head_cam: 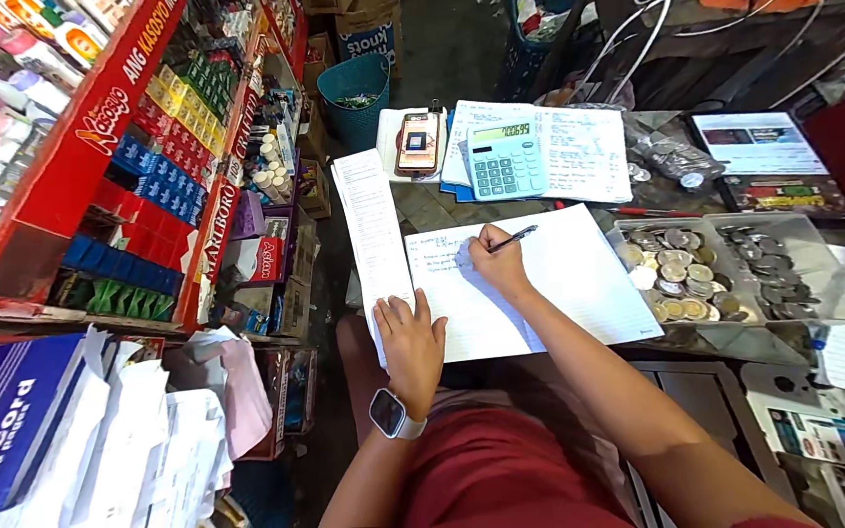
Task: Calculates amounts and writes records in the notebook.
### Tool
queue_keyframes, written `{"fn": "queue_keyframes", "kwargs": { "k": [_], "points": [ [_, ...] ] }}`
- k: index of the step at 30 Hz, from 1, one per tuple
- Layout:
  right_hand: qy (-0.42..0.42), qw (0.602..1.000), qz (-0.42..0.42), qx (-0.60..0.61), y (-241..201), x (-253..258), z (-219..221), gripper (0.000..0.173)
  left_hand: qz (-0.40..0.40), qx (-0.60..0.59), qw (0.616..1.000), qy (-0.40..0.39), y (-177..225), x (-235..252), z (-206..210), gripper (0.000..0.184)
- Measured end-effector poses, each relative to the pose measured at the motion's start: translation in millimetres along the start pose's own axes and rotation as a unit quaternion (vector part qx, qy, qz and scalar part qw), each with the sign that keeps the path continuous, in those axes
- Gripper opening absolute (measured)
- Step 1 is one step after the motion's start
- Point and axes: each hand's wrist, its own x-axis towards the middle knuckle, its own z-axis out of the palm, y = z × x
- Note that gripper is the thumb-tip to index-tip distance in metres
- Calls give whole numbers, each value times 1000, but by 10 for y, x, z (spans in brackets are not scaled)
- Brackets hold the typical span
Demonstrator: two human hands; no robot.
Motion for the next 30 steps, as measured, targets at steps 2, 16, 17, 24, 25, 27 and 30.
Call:
{"fn": "queue_keyframes", "kwargs": {
  "k": [2,16,17,24,25,27,30],
  "points": [
    [0,1000,3,-13,18,-8,-14,33,-5,-9,1000,-4,14,-6,11,59],
    [-51,991,75,99,-393,-17,197,26,-10,-5,1000,-1,50,7,-2,58],
    [-64,990,79,97,-423,-4,256,27,-8,-2,1000,3,48,6,3,58],
    [-117,991,49,50,-286,22,518,29,-6,4,1000,17,39,0,15,57],
    [-117,991,43,47,-274,16,523,29,-6,2,1000,12,38,-1,12,57],
    [-119,992,35,39,-266,11,536,31,-6,0,1000,5,36,-1,2,57],
    [-121,992,29,25,-261,0,543,31,-6,4,1000,2,36,-5,-6,58]
  ]
}}
